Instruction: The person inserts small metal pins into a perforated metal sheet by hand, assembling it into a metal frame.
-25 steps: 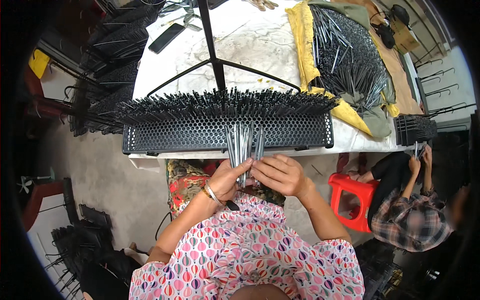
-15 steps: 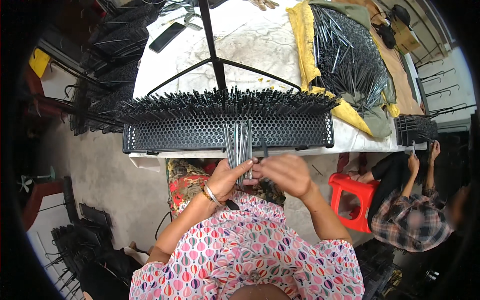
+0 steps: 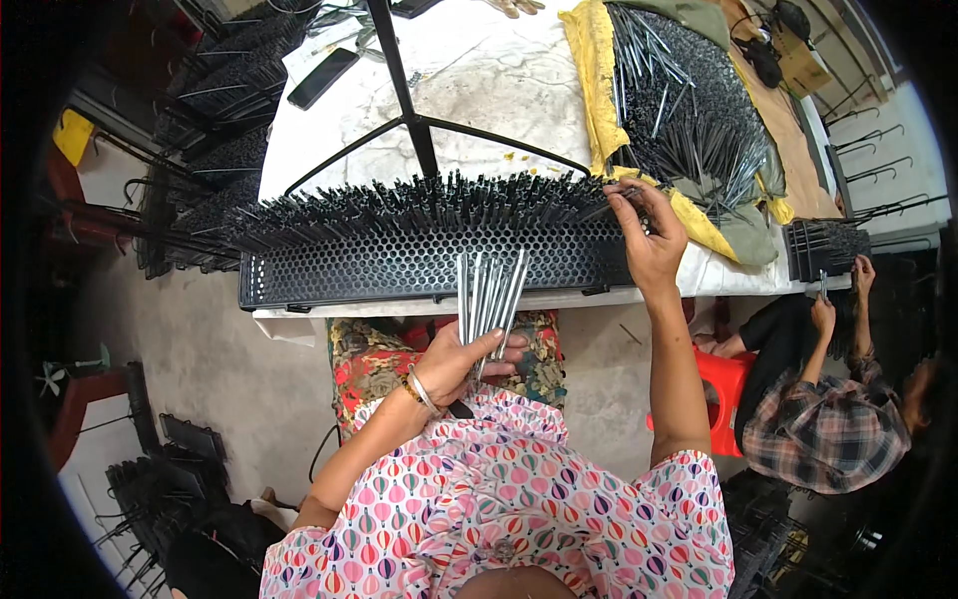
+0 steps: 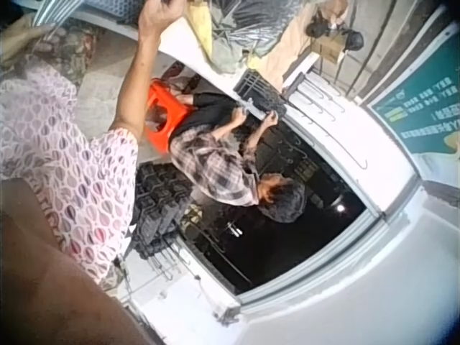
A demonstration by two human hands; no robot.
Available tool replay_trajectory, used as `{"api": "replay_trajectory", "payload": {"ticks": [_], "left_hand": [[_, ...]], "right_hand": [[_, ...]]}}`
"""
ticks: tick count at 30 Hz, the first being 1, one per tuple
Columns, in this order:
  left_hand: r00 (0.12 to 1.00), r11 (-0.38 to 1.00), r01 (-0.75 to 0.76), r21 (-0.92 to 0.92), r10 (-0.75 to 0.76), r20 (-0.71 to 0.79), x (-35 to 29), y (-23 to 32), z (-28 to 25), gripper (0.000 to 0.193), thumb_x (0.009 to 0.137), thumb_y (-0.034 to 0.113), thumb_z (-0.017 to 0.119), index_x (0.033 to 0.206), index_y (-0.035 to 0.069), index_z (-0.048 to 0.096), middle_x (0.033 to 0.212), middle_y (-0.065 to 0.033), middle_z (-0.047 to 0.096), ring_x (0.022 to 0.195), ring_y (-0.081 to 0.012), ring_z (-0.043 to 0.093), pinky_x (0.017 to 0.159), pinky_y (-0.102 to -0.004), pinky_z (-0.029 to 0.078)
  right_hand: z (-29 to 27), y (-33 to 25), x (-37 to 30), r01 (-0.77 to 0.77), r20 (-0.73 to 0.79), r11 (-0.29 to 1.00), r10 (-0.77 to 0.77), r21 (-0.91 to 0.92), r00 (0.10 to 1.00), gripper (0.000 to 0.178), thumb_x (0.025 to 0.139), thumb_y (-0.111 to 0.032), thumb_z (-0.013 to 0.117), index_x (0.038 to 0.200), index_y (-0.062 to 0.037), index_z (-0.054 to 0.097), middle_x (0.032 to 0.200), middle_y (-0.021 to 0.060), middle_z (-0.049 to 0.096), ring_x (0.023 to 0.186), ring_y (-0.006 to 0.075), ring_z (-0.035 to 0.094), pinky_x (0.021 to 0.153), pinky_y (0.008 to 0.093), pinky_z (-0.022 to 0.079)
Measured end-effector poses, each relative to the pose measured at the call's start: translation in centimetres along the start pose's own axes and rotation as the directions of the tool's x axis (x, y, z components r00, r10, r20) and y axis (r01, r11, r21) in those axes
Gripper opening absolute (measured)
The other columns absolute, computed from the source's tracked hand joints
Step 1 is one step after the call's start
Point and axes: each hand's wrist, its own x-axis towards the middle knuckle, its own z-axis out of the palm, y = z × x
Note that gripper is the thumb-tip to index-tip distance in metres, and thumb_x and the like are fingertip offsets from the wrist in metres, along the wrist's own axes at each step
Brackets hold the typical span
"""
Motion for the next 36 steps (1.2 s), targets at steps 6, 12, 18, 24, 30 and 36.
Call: {"api": "replay_trajectory", "payload": {"ticks": [6, 12, 18, 24, 30, 36], "left_hand": [[1.000, 1.000, -0.026, 0.004, 0.026, -0.015, 0.2, 0.0, -0.1, 0.024, 0.091, 0.012, 0.053, 0.110, -0.003, 0.053, 0.104, -0.0165, 0.062, 0.090, -0.0223, 0.063, 0.072, -0.0320, 0.056], [1.000, 1.000, -0.012, -0.023, 0.011, -0.022, 0.3, -0.3, -0.2, 0.025, 0.090, 0.011, 0.053, 0.111, -0.003, 0.052, 0.105, -0.0166, 0.062, 0.092, -0.0220, 0.063, 0.074, -0.0314, 0.056], [1.000, 1.000, 0.006, -0.029, -0.007, -0.011, 0.2, -0.2, -0.3, 0.026, 0.090, 0.011, 0.054, 0.112, -0.002, 0.051, 0.106, -0.0162, 0.062, 0.093, -0.0213, 0.062, 0.075, -0.0308, 0.056], [0.999, 0.999, -0.034, 0.015, 0.034, -0.001, 0.0, 0.1, 0.4, 0.025, 0.089, 0.009, 0.054, 0.113, -0.001, 0.051, 0.106, -0.0158, 0.062, 0.093, -0.0206, 0.062, 0.074, -0.0309, 0.056], [0.999, 1.000, -0.030, -0.003, 0.030, -0.024, 0.3, -0.4, -0.3, 0.025, 0.089, 0.008, 0.054, 0.112, -0.002, 0.051, 0.106, -0.0160, 0.062, 0.092, -0.0213, 0.063, 0.074, -0.0313, 0.056], [1.000, 1.000, -0.006, -0.012, 0.006, -0.006, 0.3, -0.2, -0.2, 0.027, 0.089, 0.007, 0.055, 0.113, -0.002, 0.051, 0.106, -0.0164, 0.061, 0.093, -0.0220, 0.062, 0.075, -0.0319, 0.055]], "right_hand": [[0.0, 0.0, 0.0, -0.008, 0.033, 1.000, 0.008, -0.014, 0.999, 0.020, 0.082, 0.000, 0.062, 0.102, 0.0020, 0.059, 0.090, 0.0085, 0.067, 0.083, 0.0137, 0.063, 0.074, 0.0241, 0.049], [0.1, 0.0, 0.0, -0.012, 0.023, 0.999, 0.013, -0.042, 1.000, 0.019, 0.081, 0.000, 0.063, 0.099, 0.0005, 0.061, 0.089, 0.0087, 0.066, 0.083, 0.0145, 0.064, 0.074, 0.0247, 0.050], [0.1, 0.3, 0.0, 0.059, 0.089, 0.988, -0.046, -0.144, 0.995, 0.018, 0.079, 0.001, 0.065, 0.097, -0.0004, 0.062, 0.087, 0.0083, 0.067, 0.080, 0.0153, 0.063, 0.071, 0.0252, 0.049], [0.4, -0.1, 0.1, 0.003, 0.033, 0.996, 0.000, -0.089, 0.999, 0.018, 0.079, 0.001, 0.064, 0.097, 0.0001, 0.062, 0.087, 0.0083, 0.067, 0.080, 0.0153, 0.062, 0.071, 0.0255, 0.049], [0.1, -0.4, 0.3, 0.010, 0.039, 0.998, -0.008, -0.066, 0.999, 0.017, 0.081, 0.001, 0.063, 0.098, 0.0016, 0.061, 0.088, 0.0105, 0.066, 0.082, 0.0158, 0.064, 0.073, 0.0249, 0.049], [-0.5, -0.8, 0.9, -0.012, 0.019, 1.000, 0.013, -0.026, 1.000, 0.017, 0.082, 0.001, 0.062, 0.099, 0.0025, 0.060, 0.089, 0.0104, 0.066, 0.083, 0.0149, 0.064, 0.074, 0.0244, 0.049]]}}
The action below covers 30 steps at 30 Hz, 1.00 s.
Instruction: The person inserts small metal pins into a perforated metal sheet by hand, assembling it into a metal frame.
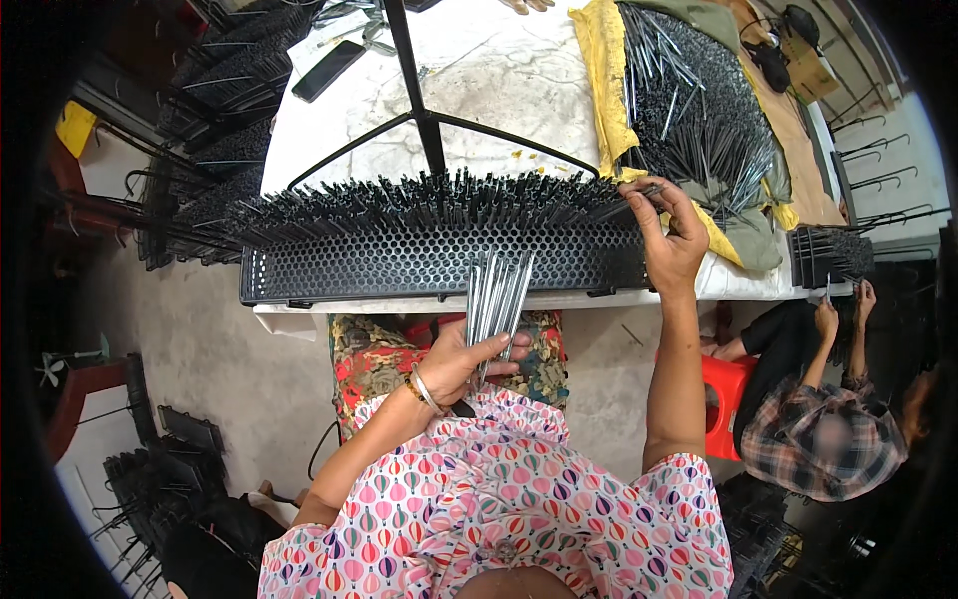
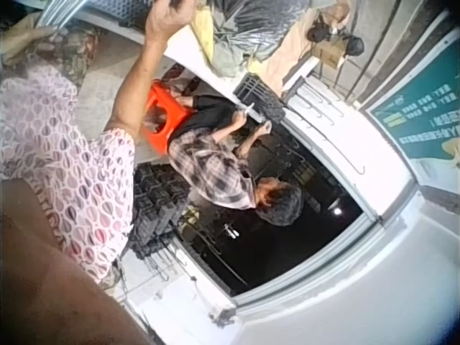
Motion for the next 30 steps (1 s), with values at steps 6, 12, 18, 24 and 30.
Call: {"api": "replay_trajectory", "payload": {"ticks": [6, 12, 18, 24, 30], "left_hand": [[0.999, 1.000, -0.004, -0.005, 0.004, 0.032, 0.0, 0.2, 0.4, 0.028, 0.088, 0.008, 0.056, 0.114, -0.002, 0.051, 0.107, -0.0171, 0.061, 0.095, -0.0232, 0.062, 0.077, -0.0328, 0.055], [1.000, 1.000, -0.014, 0.005, 0.015, -0.020, 0.3, -0.1, 0.0, 0.027, 0.089, 0.006, 0.055, 0.113, -0.003, 0.051, 0.108, -0.0180, 0.061, 0.097, -0.0240, 0.062, 0.078, -0.0333, 0.055], [0.998, 0.999, -0.044, 0.018, 0.044, -0.039, 0.1, 0.0, 0.2, 0.024, 0.089, 0.008, 0.055, 0.111, -0.002, 0.053, 0.106, -0.0161, 0.062, 0.096, -0.0231, 0.062, 0.078, -0.0323, 0.055], [0.998, 0.999, -0.039, 0.009, 0.040, -0.057, 0.0, 0.1, 0.3, 0.023, 0.089, 0.010, 0.055, 0.110, -0.002, 0.054, 0.103, -0.0139, 0.063, 0.095, -0.0211, 0.063, 0.077, -0.0313, 0.055], [0.998, 0.999, -0.038, 0.003, 0.038, -0.051, 0.2, 0.0, 0.3, 0.024, 0.090, 0.010, 0.055, 0.110, -0.002, 0.054, 0.104, -0.0143, 0.063, 0.095, -0.0212, 0.063, 0.077, -0.0312, 0.055]], "right_hand": [[0.8, 0.7, -0.4, 0.021, 0.049, 1.000, -0.022, 0.009, 0.999, 0.018, 0.082, 0.002, 0.062, 0.099, 0.0024, 0.060, 0.089, 0.0110, 0.066, 0.082, 0.0162, 0.064, 0.074, 0.0249, 0.050], [1.0, 0.8, -0.8, 0.011, 0.009, 0.999, -0.010, -0.034, 1.000, 0.017, 0.080, 0.001, 0.064, 0.097, 0.0008, 0.061, 0.088, 0.0094, 0.066, 0.081, 0.0167, 0.064, 0.072, 0.0261, 0.049], [1.2, 1.1, -1.2, 0.167, 0.129, 0.952, -0.137, -0.258, 0.982, 0.026, 0.079, 0.003, 0.064, 0.104, 0.0009, 0.059, 0.090, 0.0087, 0.066, 0.084, 0.0144, 0.061, 0.075, 0.0249, 0.048], [1.8, 0.0, -1.2, 0.271, 0.145, 0.897, -0.234, -0.350, 0.961, 0.028, 0.075, 0.001, 0.067, 0.103, -0.0012, 0.062, 0.093, 0.0097, 0.066, 0.085, 0.0196, 0.061, 0.077, 0.0298, 0.045], [1.6, -1.3, -1.7, 0.432, 0.166, 0.787, -0.401, -0.441, 0.901, 0.026, 0.071, 0.001, 0.068, 0.097, -0.0022, 0.064, 0.095, 0.0104, 0.064, 0.082, 0.0251, 0.060, 0.074, 0.0334, 0.044]]}}
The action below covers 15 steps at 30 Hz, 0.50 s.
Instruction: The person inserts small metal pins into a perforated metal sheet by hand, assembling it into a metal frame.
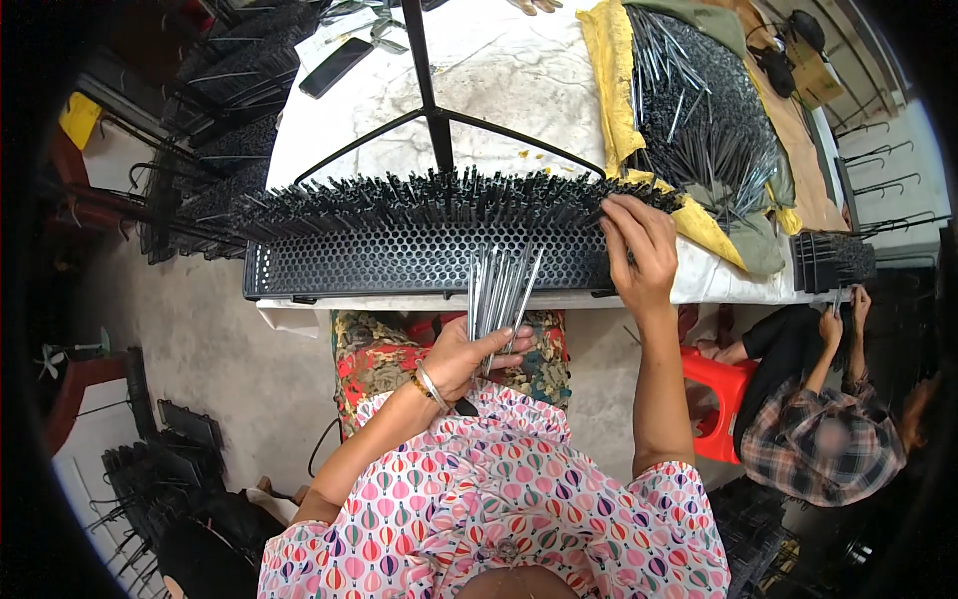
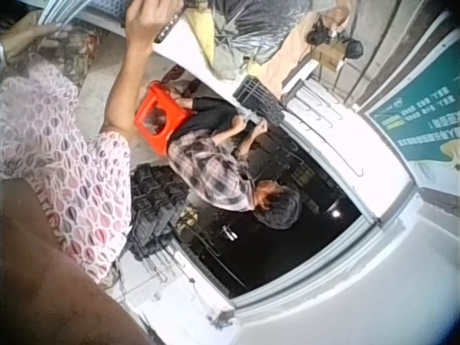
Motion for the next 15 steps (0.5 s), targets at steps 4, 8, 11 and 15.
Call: {"api": "replay_trajectory", "payload": {"ticks": [4, 8, 11, 15], "left_hand": [[1.000, 0.998, 0.012, -0.057, -0.013, -0.005, -0.1, 0.2, -0.1, 0.022, 0.090, 0.011, 0.054, 0.108, -0.002, 0.056, 0.102, -0.0120, 0.063, 0.090, -0.0190, 0.063, 0.075, -0.0307, 0.055], [0.999, 0.995, -0.043, -0.088, 0.041, -0.022, 0.4, -0.9, -1.1, 0.020, 0.090, 0.011, 0.054, 0.105, -0.001, 0.058, 0.097, -0.0080, 0.063, 0.084, -0.0161, 0.062, 0.071, -0.0298, 0.054], [0.999, 0.995, 0.040, -0.086, -0.042, -0.024, 0.7, -1.0, -1.4, 0.017, 0.090, 0.011, 0.053, 0.103, 0.003, 0.060, 0.096, -0.0054, 0.062, 0.083, -0.0144, 0.062, 0.068, -0.0283, 0.055], [0.996, 0.990, 0.066, -0.121, -0.072, -0.043, 0.0, 0.1, -0.1, 0.020, 0.091, 0.013, 0.052, 0.106, 0.002, 0.059, 0.098, -0.0054, 0.060, 0.087, -0.0154, 0.060, 0.074, -0.0310, 0.055]], "right_hand": [[-0.7, -2.9, -1.5, 0.065, 0.217, 0.961, -0.126, 0.269, 0.968, 0.032, 0.069, -0.015, 0.074, 0.098, -0.0064, 0.064, 0.099, 0.0082, 0.062, 0.082, 0.0226, 0.058, 0.071, 0.0335, 0.043], [0.6, -6.5, -4.5, 0.124, 0.430, 0.929, -0.277, 0.350, 0.859, 0.041, 0.069, -0.023, 0.072, 0.105, -0.0074, 0.062, 0.103, 0.0081, 0.059, 0.083, 0.0201, 0.056, 0.074, 0.0326, 0.043], [1.7, -6.4, -6.7, 0.219, 0.364, 0.932, -0.319, 0.289, 0.875, 0.040, 0.070, -0.022, 0.068, 0.105, -0.0044, 0.061, 0.102, 0.0078, 0.059, 0.085, 0.0207, 0.057, 0.077, 0.0343, 0.046], [1.5, -6.2, -6.7, 0.308, 0.271, 0.920, -0.369, 0.244, 0.889, 0.031, 0.072, -0.014, 0.062, 0.100, -0.0019, 0.063, 0.101, 0.0093, 0.061, 0.088, 0.0214, 0.059, 0.076, 0.0332, 0.048]]}}
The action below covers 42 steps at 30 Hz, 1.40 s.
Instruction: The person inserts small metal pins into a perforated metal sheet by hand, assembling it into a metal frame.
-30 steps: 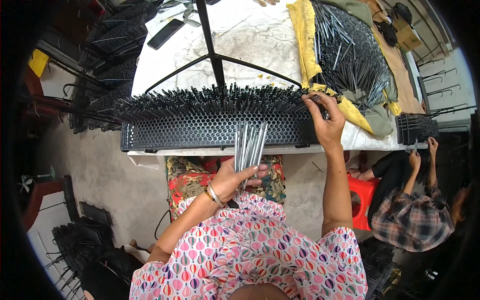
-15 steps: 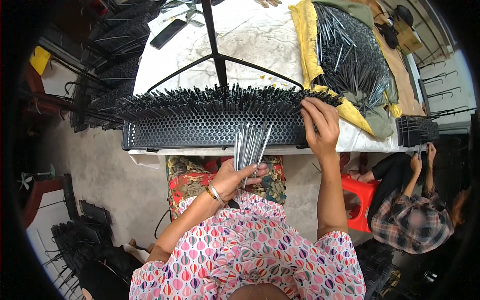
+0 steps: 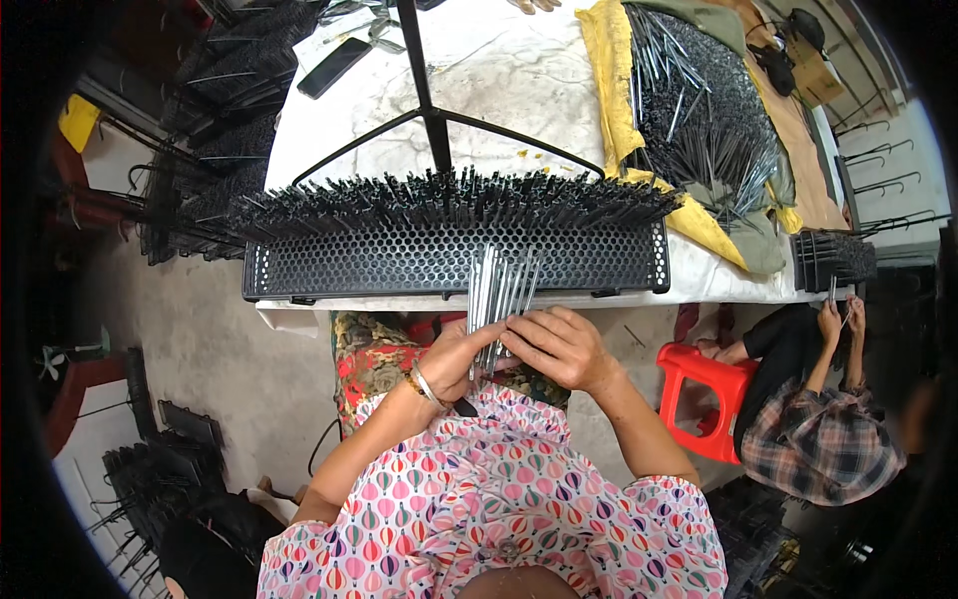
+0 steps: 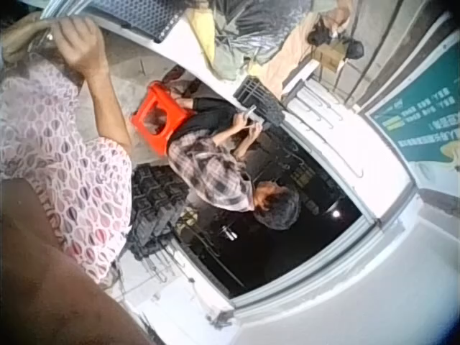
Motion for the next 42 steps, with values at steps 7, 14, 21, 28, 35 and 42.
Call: {"api": "replay_trajectory", "payload": {"ticks": [7, 14, 21, 28, 35, 42], "left_hand": [[0.990, 0.992, -0.024, 0.124, 0.006, 0.143, -0.7, 0.1, 0.5, 0.030, 0.092, 0.017, 0.051, 0.117, 0.000, 0.051, 0.105, -0.0135, 0.062, 0.088, -0.0188, 0.063, 0.071, -0.0283, 0.054], [0.989, 0.991, -0.026, 0.131, 0.007, 0.145, 0.1, -0.2, 0.5, 0.032, 0.092, 0.016, 0.052, 0.119, 0.000, 0.048, 0.101, -0.0138, 0.062, 0.084, -0.0181, 0.063, 0.069, -0.0273, 0.054], [0.981, 0.996, -0.020, 0.083, 0.004, 0.193, -0.3, -0.2, 0.3, 0.033, 0.092, 0.016, 0.052, 0.120, -0.001, 0.047, 0.102, -0.0140, 0.062, 0.086, -0.0188, 0.063, 0.070, -0.0282, 0.055], [0.989, 0.996, -0.009, 0.090, -0.004, 0.149, -0.1, 0.0, 0.1, 0.032, 0.092, 0.013, 0.052, 0.120, -0.001, 0.046, 0.104, -0.0158, 0.061, 0.089, -0.0199, 0.063, 0.071, -0.0292, 0.056], [0.996, 0.996, -0.013, 0.085, 0.006, 0.086, 0.2, -0.1, -0.1, 0.024, 0.090, 0.011, 0.054, 0.110, -0.002, 0.051, 0.109, -0.0186, 0.060, 0.098, -0.0232, 0.061, 0.079, -0.0324, 0.055], [0.996, 0.992, -0.014, 0.127, 0.002, 0.093, -0.1, 0.3, 0.5, 0.029, 0.091, 0.014, 0.052, 0.114, -0.004, 0.050, 0.107, -0.0188, 0.061, 0.096, -0.0240, 0.062, 0.077, -0.0323, 0.055]], "right_hand": [[-4.5, 3.2, 1.5, -0.270, -0.316, 0.961, 0.274, 0.059, 0.908, 0.021, 0.071, 0.003, 0.064, 0.092, -0.0011, 0.064, 0.085, 0.0077, 0.067, 0.076, 0.0212, 0.064, 0.068, 0.0298, 0.050], [-7.2, 8.7, 1.1, -0.600, -0.403, 0.684, 0.730, 0.416, 0.552, 0.017, 0.082, -0.001, 0.063, 0.099, 0.0020, 0.063, 0.088, 0.0076, 0.066, 0.078, 0.0111, 0.060, 0.070, 0.0242, 0.047], [-6.3, 9.9, 1.0, -0.622, -0.343, 0.654, 0.756, 0.430, 0.558, 0.017, 0.082, -0.006, 0.065, 0.098, 0.0013, 0.063, 0.086, 0.0052, 0.065, 0.076, 0.0103, 0.058, 0.070, 0.0226, 0.046], [-5.7, 9.6, 1.0, -0.618, -0.305, 0.690, 0.722, 0.376, 0.621, 0.017, 0.082, -0.004, 0.064, 0.098, 0.0001, 0.063, 0.086, 0.0084, 0.067, 0.079, 0.0134, 0.062, 0.069, 0.0248, 0.048], [-4.9, 9.3, 1.4, -0.466, -0.354, 0.884, 0.423, -0.041, 0.834, 0.022, 0.076, -0.002, 0.066, 0.098, -0.0024, 0.064, 0.093, 0.0102, 0.064, 0.083, 0.0261, 0.060, 0.074, 0.0336, 0.046], [-4.7, 7.4, 1.4, -0.469, -0.410, 0.878, 0.395, -0.093, 0.822, 0.024, 0.074, 0.002, 0.065, 0.098, -0.0013, 0.064, 0.098, 0.0119, 0.062, 0.086, 0.0266, 0.059, 0.075, 0.0335, 0.045]]}}
